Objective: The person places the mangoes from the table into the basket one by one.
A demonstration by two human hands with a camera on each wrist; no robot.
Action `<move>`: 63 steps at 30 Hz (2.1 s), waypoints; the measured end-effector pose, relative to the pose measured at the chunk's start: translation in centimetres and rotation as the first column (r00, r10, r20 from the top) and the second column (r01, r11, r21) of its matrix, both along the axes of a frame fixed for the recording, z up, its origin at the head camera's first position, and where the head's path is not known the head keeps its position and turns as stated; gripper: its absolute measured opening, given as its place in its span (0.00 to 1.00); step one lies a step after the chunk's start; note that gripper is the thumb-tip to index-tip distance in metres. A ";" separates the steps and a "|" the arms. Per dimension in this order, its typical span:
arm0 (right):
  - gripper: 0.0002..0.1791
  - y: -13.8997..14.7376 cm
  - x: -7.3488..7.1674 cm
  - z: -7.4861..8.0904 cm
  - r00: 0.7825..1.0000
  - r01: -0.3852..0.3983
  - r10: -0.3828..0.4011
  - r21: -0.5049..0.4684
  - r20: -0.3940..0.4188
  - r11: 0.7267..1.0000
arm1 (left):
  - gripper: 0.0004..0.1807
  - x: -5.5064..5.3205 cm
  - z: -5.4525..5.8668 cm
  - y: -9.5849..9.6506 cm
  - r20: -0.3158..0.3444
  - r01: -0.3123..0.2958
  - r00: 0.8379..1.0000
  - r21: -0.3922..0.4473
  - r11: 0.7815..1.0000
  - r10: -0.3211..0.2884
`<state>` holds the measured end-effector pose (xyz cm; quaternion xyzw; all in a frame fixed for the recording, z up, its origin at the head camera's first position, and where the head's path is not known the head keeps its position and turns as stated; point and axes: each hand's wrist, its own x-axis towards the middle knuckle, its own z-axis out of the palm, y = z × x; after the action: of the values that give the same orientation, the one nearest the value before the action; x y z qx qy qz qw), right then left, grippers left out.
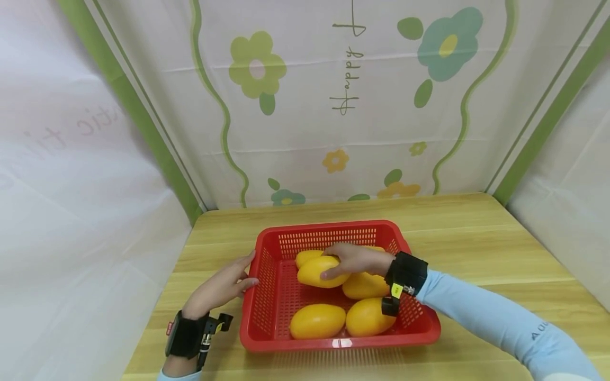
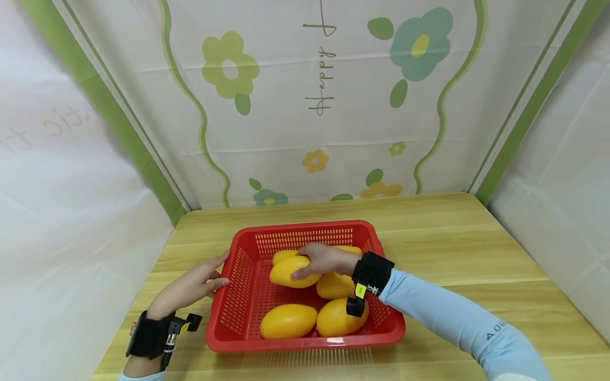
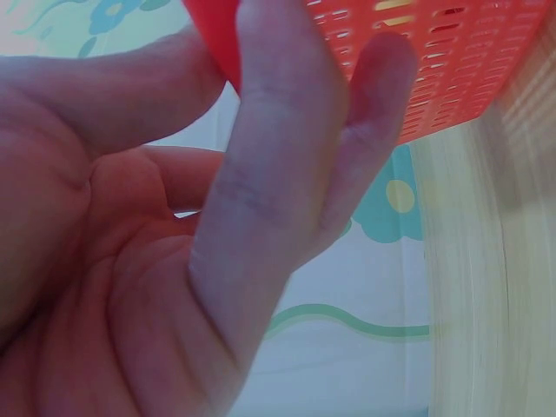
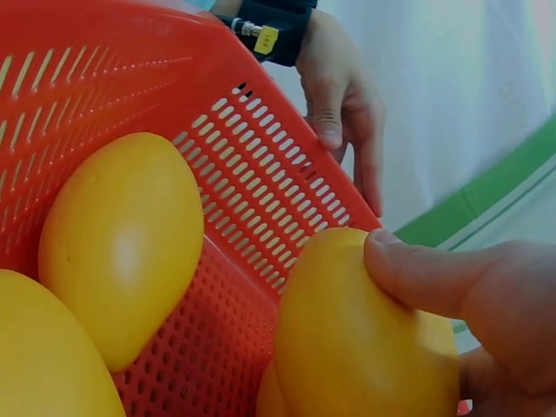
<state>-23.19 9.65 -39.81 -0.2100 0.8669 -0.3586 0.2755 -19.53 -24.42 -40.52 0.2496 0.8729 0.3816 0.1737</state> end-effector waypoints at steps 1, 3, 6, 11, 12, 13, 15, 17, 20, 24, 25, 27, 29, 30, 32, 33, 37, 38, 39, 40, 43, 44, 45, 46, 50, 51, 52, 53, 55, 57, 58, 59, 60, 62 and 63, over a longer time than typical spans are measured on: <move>0.33 -0.1 0.1 0.0 1.000 -0.004 0.005 0.006 -0.010 1.000 | 0.38 0.0 0.0 0.0 0.000 -0.002 1.000 0.000 1.000 0.002; 0.31 -0.3 0.3 -0.1 1.000 -0.008 0.008 0.009 -0.022 1.000 | 0.38 0.0 -0.1 0.0 -0.001 -0.008 1.000 -0.002 1.000 0.008; 0.29 -0.6 0.6 -0.1 1.000 -0.004 0.004 0.010 -0.029 1.000 | 0.38 0.1 -0.1 0.0 -0.005 -0.015 1.000 -0.007 1.000 0.015; 0.27 -1.1 1.0 -0.3 0.998 -0.017 0.018 0.011 -0.055 1.000 | 0.38 0.1 -0.1 0.0 0.003 -0.019 1.000 0.001 1.000 0.019; 0.27 -1.2 1.1 -0.3 0.997 -0.024 0.025 0.021 -0.076 0.999 | 0.38 0.1 -0.1 0.0 0.006 -0.017 1.000 0.006 1.000 0.017; 0.27 -1.3 1.2 -0.4 0.994 -0.031 0.035 0.035 -0.104 0.999 | 0.38 0.1 -0.1 0.0 0.009 -0.015 1.000 0.009 1.000 0.015; 0.27 -1.6 1.5 -0.5 0.986 -0.041 0.050 0.062 -0.158 0.997 | 0.38 0.1 0.0 0.0 0.013 -0.010 1.000 0.016 1.000 0.010; 0.28 -1.9 1.8 -0.6 0.977 -0.045 0.064 0.097 -0.204 0.994 | 0.38 0.1 0.0 0.0 0.011 -0.012 1.000 0.012 1.000 0.011; 0.29 -2.3 2.1 -0.7 0.969 -0.038 0.069 0.135 -0.238 0.990 | 0.38 0.1 0.0 0.0 0.012 -0.016 1.000 0.008 1.000 0.016; 0.28 -2.6 2.4 -1.0 0.963 -0.030 0.075 0.175 -0.259 0.984 | 0.38 0.1 0.0 0.0 0.012 -0.019 1.000 0.002 1.000 0.018; 0.28 -2.7 2.4 -1.1 0.961 -0.032 0.080 0.184 -0.263 0.982 | 0.38 0.0 0.0 0.0 0.011 -0.017 1.000 0.000 1.000 0.017; 0.27 -2.8 2.5 -1.3 0.960 -0.033 0.086 0.198 -0.267 0.980 | 0.38 0.0 -0.1 0.0 0.006 -0.014 1.000 -0.002 1.000 0.014; 0.26 -2.9 2.5 -1.4 0.957 -0.034 0.095 0.216 -0.275 0.976 | 0.38 0.0 -0.1 0.0 0.003 -0.009 1.000 -0.002 1.000 0.009; 0.26 -2.9 2.5 -1.4 0.955 -0.035 0.099 0.223 -0.279 0.974 | 0.38 0.0 -0.1 0.0 0.003 -0.007 1.000 0.001 1.000 0.007; 0.25 -2.9 2.5 -1.4 0.951 -0.039 0.109 0.238 -0.290 0.971 | 0.38 0.0 -0.1 0.0 0.002 -0.004 1.000 0.003 1.000 0.004; 0.24 -3.0 2.5 -1.4 0.949 -0.041 0.114 0.244 -0.294 0.969 | 0.38 0.0 -0.1 0.0 0.002 -0.003 1.000 0.005 1.000 0.003; 0.20 -3.0 2.5 -1.5 0.948 -0.042 0.119 0.256 -0.295 0.966 | 0.38 0.0 0.0 -0.1 0.001 0.001 1.000 0.006 1.000 -0.001; 0.19 -3.0 2.5 -1.6 0.950 -0.038 0.115 0.259 -0.290 0.965 | 0.38 0.0 0.0 0.0 0.000 0.004 1.000 0.006 1.000 -0.004; 0.19 -3.1 2.5 -1.7 0.952 -0.035 0.113 0.263 -0.286 0.964 | 0.38 0.0 0.0 0.0 0.000 0.006 1.000 0.008 1.000 -0.006; 0.19 -3.1 2.5 -1.8 0.954 -0.032 0.108 0.263 -0.280 0.964 | 0.38 0.0 0.0 0.0 -0.001 0.009 1.000 0.008 1.000 -0.009; 0.20 -3.0 2.5 -2.0 0.957 -0.039 0.112 0.262 -0.269 0.964 | 0.37 -0.1 0.0 0.0 0.000 0.017 1.000 0.012 1.000 -0.017; 0.20 -2.9 2.4 -2.0 0.958 -0.043 0.114 0.259 -0.264 0.965 | 0.37 -0.1 0.0 0.0 0.000 0.018 1.000 0.014 1.000 -0.018; 0.20 -2.8 2.4 -1.9 0.957 -0.051 0.119 0.251 -0.264 0.967 | 0.37 -0.1 0.1 0.0 0.001 0.018 1.000 0.015 1.000 -0.018; 0.19 -2.7 2.3 -1.8 0.956 -0.060 0.124 0.239 -0.264 0.969 | 0.37 -0.1 0.1 0.0 0.002 0.017 1.000 0.014 1.000 -0.017; 0.16 -1.8 2.0 -0.9 0.935 -0.109 0.170 0.204 -0.312 0.973 | 0.38 0.0 0.2 -0.1 -0.013 0.000 1.000 0.012 1.000 0.000; 0.16 -1.5 1.9 -0.5 0.924 -0.124 0.186 0.200 -0.335 0.972 | 0.38 0.0 0.3 -0.1 -0.020 -0.011 1.000 0.005 1.000 0.011; 0.16 -1.1 1.9 -0.1 0.914 -0.136 0.200 0.197 -0.355 0.971 | 0.38 0.0 0.4 -0.1 -0.034 -0.019 0.999 -0.006 1.000 0.019; 0.16 -0.8 1.9 0.4 0.904 -0.142 0.208 0.195 -0.373 0.970 | 0.38 0.1 0.6 -0.1 -0.054 -0.030 0.998 -0.024 0.999 0.029; 0.17 -0.2 2.0 1.1 0.887 -0.154 0.221 0.193 -0.406 0.969 | 0.37 0.4 1.0 0.0 -0.109 -0.063 0.993 -0.076 0.995 0.054; 0.19 0.6 2.2 1.9 0.874 -0.156 0.221 0.180 -0.432 0.971 | 0.37 1.1 1.6 0.0 -0.184 -0.108 0.980 -0.141 0.984 0.081; 0.20 1.0 2.3 2.2 0.868 -0.149 0.213 0.175 -0.449 0.973 | 0.37 1.5 1.9 0.1 -0.238 -0.129 0.967 -0.168 0.977 0.087; 0.21 1.5 2.5 2.5 0.857 -0.140 0.206 0.172 -0.472 0.975 | 0.38 1.9 2.2 0.2 -0.287 -0.156 0.953 -0.188 0.970 0.097; 0.22 2.0 2.7 2.9 0.847 -0.128 0.198 0.173 -0.493 0.977 | 0.39 2.3 2.5 0.3 -0.339 -0.181 0.935 -0.201 0.963 0.105; 0.25 3.1 3.1 3.5 0.815 -0.094 0.176 0.173 -0.552 0.980 | 0.43 2.9 2.9 0.5 -0.425 -0.218 0.898 -0.207 0.954 0.113; 0.26 3.7 3.4 3.8 0.798 -0.068 0.157 0.172 -0.582 0.983 | 0.45 3.1 3.0 0.7 -0.461 -0.228 0.880 -0.199 0.953 0.114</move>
<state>-19.76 13.37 -35.97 -0.3425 0.9187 -0.1950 0.0261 -16.47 -23.68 -37.57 0.2280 0.9486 0.2168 -0.0350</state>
